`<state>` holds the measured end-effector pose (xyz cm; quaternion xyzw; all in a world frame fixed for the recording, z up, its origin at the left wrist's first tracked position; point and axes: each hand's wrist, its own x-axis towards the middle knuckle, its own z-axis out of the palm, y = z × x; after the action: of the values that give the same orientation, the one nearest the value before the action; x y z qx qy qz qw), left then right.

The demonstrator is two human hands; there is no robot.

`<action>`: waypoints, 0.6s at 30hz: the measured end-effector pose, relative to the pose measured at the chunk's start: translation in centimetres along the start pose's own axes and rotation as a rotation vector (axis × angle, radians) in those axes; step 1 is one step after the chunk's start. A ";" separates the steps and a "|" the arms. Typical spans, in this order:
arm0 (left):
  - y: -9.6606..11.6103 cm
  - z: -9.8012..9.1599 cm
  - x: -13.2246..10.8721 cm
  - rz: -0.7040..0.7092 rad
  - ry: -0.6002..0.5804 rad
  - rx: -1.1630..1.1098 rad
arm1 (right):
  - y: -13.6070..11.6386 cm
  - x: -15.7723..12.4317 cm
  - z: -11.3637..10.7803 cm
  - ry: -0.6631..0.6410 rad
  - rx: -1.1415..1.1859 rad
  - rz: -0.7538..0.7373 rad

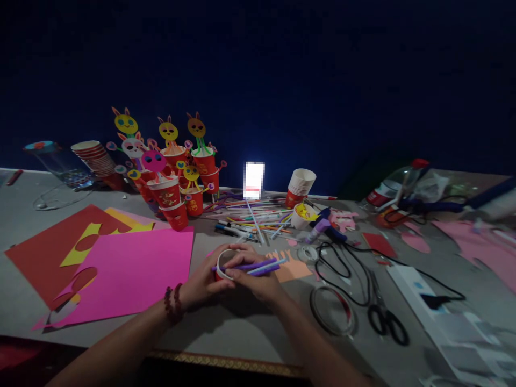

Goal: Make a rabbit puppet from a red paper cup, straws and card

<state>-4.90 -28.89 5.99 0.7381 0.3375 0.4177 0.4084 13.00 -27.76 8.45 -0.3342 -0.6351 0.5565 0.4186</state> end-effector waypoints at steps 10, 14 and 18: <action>-0.8 0.1 -0.4 0.009 0.072 -0.131 | -1.7 0.0 -1.2 0.067 -0.199 -0.193; -1.1 -0.2 -0.9 0.001 0.118 -0.015 | -1.7 -0.1 -1.6 0.187 -0.308 -0.157; -0.7 -0.1 -0.9 0.018 -0.015 0.035 | -1.8 -0.1 -1.9 0.141 -0.409 -0.172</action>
<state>-5.51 -29.31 5.10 0.7512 0.3351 0.4099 0.3941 14.87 -27.36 10.29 -0.3947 -0.7300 0.3538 0.4314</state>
